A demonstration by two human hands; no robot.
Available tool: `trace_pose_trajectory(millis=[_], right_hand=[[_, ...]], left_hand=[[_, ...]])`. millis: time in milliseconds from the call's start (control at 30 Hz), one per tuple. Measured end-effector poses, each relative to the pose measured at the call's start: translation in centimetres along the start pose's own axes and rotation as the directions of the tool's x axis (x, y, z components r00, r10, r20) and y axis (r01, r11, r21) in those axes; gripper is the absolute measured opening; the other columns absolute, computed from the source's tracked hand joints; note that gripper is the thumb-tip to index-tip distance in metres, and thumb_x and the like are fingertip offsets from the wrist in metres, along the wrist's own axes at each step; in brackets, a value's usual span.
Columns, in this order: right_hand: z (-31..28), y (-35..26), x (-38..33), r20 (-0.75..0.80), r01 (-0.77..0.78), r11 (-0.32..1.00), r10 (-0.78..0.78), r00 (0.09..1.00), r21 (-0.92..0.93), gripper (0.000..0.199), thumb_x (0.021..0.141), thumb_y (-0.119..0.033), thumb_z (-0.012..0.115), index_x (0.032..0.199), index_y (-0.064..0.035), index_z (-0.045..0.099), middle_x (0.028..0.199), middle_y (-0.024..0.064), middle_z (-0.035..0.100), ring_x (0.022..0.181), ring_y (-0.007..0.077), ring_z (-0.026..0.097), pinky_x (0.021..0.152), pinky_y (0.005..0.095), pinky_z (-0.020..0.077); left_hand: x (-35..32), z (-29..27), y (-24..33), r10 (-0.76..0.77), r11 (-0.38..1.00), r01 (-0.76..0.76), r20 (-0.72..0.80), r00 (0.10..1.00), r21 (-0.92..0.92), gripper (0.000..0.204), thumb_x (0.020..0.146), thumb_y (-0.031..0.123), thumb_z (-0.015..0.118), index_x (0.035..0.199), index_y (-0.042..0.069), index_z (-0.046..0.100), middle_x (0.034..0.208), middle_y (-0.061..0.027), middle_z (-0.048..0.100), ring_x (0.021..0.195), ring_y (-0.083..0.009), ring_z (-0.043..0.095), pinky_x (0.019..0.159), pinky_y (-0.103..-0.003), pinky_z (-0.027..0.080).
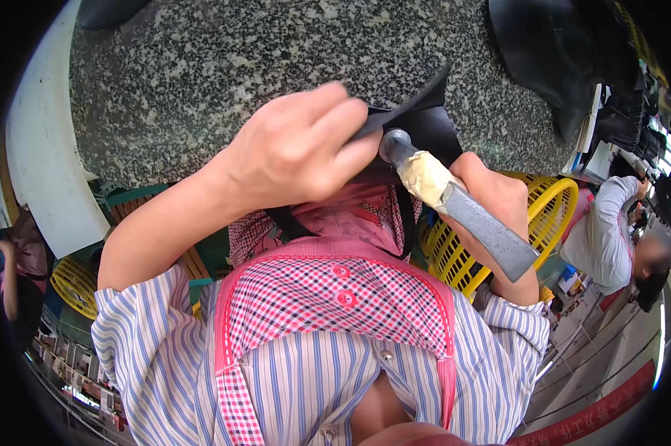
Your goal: The person folds the edges of leather components and hammers the seams flat using a hammer.
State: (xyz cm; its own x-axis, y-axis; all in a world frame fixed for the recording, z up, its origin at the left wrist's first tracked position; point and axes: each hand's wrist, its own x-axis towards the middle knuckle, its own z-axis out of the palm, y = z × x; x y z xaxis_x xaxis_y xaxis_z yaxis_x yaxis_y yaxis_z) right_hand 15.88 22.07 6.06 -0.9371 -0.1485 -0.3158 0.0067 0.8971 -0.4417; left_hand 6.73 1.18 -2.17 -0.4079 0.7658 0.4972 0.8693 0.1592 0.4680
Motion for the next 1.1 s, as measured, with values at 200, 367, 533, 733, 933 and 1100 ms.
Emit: trace_pose_trajectory(millis=[200,367,533,733,933,1100], right_hand=[[0.7,0.5,-0.6,-0.003,-0.011,0.999,0.011,1.000,0.047,0.020,0.070,-0.012,0.068,0.079,-0.0050,0.051,0.061,0.0133,0.054,0.057,0.0306,0.059,0.051,0.0335,0.0429],[1.2,0.7,-0.9,-0.085,0.014,0.993,-0.004,0.996,0.119,0.020,0.073,-0.013,0.068,0.078,-0.0039,0.051,0.061,0.0134,0.053,0.055,0.0292,0.058,0.051,0.0322,0.0417],[-1.5,-1.1,0.5,-0.241,-0.086,0.974,0.137,0.961,0.210,0.015,0.081,-0.009,0.064,0.089,0.0019,0.057,0.072,0.0085,0.061,0.060,0.0148,0.058,0.054,0.0251,0.0431],[-1.4,-0.9,2.5,-0.143,-0.026,0.999,0.029,0.989,0.028,0.020,0.079,-0.015,0.068,0.079,-0.0038,0.051,0.058,0.0110,0.049,0.052,0.0159,0.056,0.048,0.0288,0.0397],[-1.6,-1.7,1.9,0.013,-0.045,0.996,0.046,0.999,-0.081,0.018,0.070,-0.009,0.068,0.077,-0.0041,0.052,0.066,0.0126,0.056,0.060,0.0254,0.063,0.054,0.0320,0.0457],[-0.4,-0.8,0.7,0.040,-0.002,0.999,0.003,0.999,-0.042,0.019,0.069,-0.009,0.068,0.077,-0.0047,0.051,0.059,0.0126,0.053,0.056,0.0281,0.061,0.051,0.0320,0.0442]], left_hand=[[-1.3,-0.8,-0.8,0.293,0.945,-0.295,0.035,0.955,0.140,0.031,0.056,0.008,0.067,0.085,-0.001,0.064,0.086,-0.0143,0.056,0.072,-0.0244,0.058,0.058,-0.031,0.053],[-0.5,-1.1,-1.2,0.050,0.997,-0.048,0.029,0.998,-0.055,0.021,0.063,0.005,0.071,0.083,0.001,0.066,0.076,-0.0102,0.053,0.064,-0.0222,0.054,0.051,-0.032,0.046],[0.4,-0.9,-0.6,-0.235,0.967,0.235,0.006,0.972,-0.102,0.021,0.065,0.005,0.071,0.085,0.008,0.067,0.070,-0.0062,0.050,0.062,-0.0224,0.053,0.053,-0.032,0.045],[0.6,-0.6,-0.6,-0.229,0.970,0.229,0.007,0.973,-0.085,0.020,0.065,0.006,0.071,0.084,0.007,0.066,0.069,-0.0072,0.050,0.063,-0.0238,0.054,0.054,-0.033,0.045],[0.6,-0.6,-0.6,-0.235,0.968,0.233,-0.007,0.972,-0.098,0.019,0.065,0.006,0.070,0.084,0.007,0.066,0.069,-0.0075,0.050,0.063,-0.0242,0.054,0.054,-0.033,0.046],[-0.4,-0.8,-1.3,-0.063,0.993,0.062,0.002,0.998,-0.098,0.027,0.061,0.005,0.067,0.088,0.006,0.066,0.081,-0.0099,0.056,0.066,-0.0241,0.056,0.054,-0.033,0.047]])
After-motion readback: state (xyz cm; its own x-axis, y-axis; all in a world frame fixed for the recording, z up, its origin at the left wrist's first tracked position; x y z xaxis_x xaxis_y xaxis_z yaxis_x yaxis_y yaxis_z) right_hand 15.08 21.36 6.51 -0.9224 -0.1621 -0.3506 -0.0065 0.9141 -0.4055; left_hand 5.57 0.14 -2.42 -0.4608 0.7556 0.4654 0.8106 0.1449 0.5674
